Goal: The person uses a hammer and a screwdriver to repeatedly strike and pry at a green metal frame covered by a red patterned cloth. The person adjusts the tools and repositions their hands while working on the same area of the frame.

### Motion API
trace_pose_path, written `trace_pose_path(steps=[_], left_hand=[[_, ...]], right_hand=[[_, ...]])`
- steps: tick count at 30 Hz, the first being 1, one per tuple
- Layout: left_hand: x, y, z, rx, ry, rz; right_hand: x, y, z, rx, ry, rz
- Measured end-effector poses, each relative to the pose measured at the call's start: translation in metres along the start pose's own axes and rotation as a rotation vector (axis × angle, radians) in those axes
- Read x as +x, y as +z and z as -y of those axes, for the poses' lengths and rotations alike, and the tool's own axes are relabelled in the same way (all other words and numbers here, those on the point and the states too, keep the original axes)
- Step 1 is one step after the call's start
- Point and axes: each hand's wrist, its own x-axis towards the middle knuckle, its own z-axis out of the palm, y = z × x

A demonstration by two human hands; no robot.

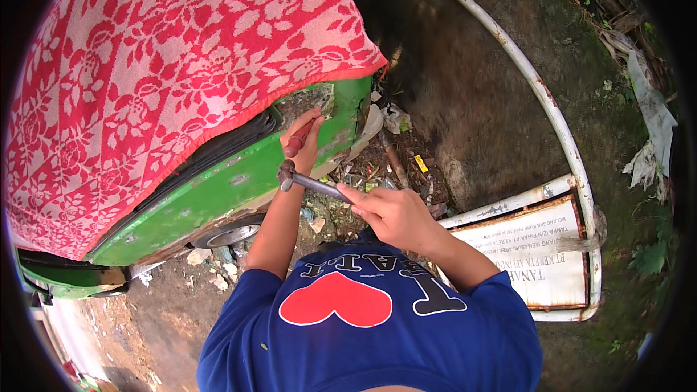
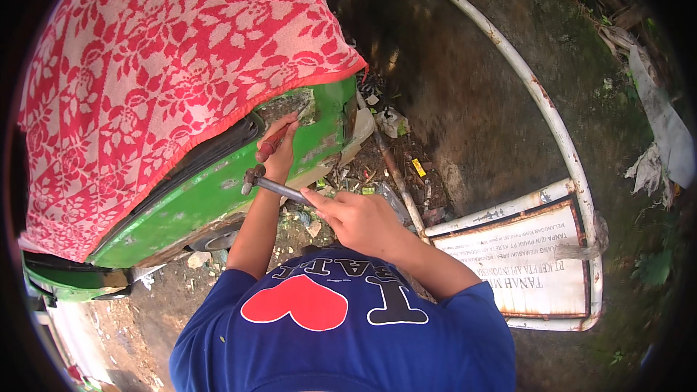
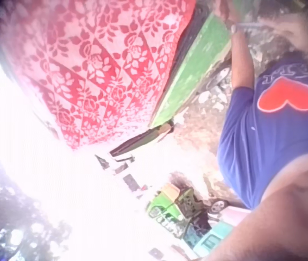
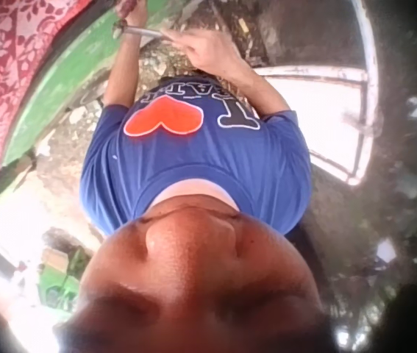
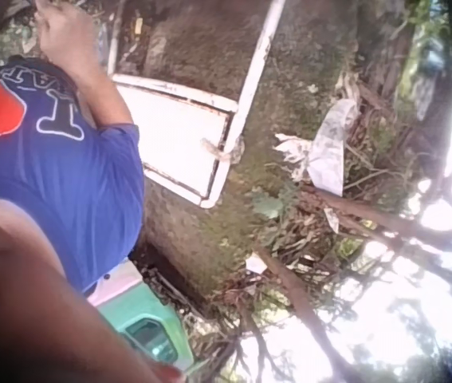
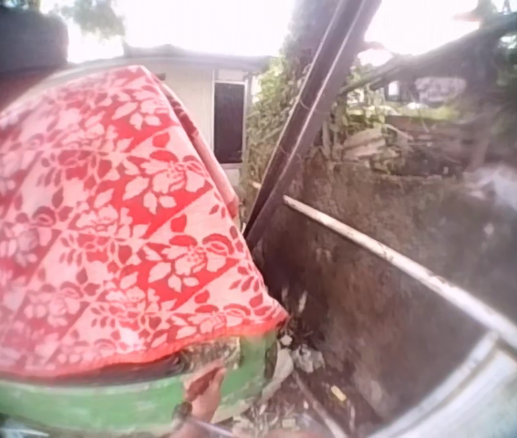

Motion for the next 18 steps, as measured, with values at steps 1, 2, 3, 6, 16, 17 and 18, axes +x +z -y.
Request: trace_pose_path(steps=[1,2,3,6,16,17,18], left_hand=[[0.002,0.0,-0.001,-0.016,0.006,-0.013],[0.005,-0.001,-0.002,-0.031,0.012,-0.027],[0.008,-0.002,-0.005,-0.046,0.019,-0.038],[0.005,-0.004,-0.003,-0.036,-0.01,-0.037],[0.009,-0.001,0.003,-0.057,0.044,-0.01],[0.009,-0.001,0.004,-0.062,0.05,-0.007],[0.009,-0.002,0.006,-0.068,0.055,-0.004]], right_hand=[[0.0,-0.002,-0.001,0.027,0.004,-0.005],[0.0,-0.008,0.0,0.062,-0.024,0.01],[-0.002,-0.007,-0.002,0.125,-0.007,-0.009],[-0.004,-0.007,-0.009,0.281,0.045,-0.056],[-0.007,-0.006,-0.017,0.41,0.198,-0.092],[-0.006,-0.006,-0.017,0.423,0.205,-0.083],[-0.006,-0.006,-0.017,0.435,0.212,-0.075]])
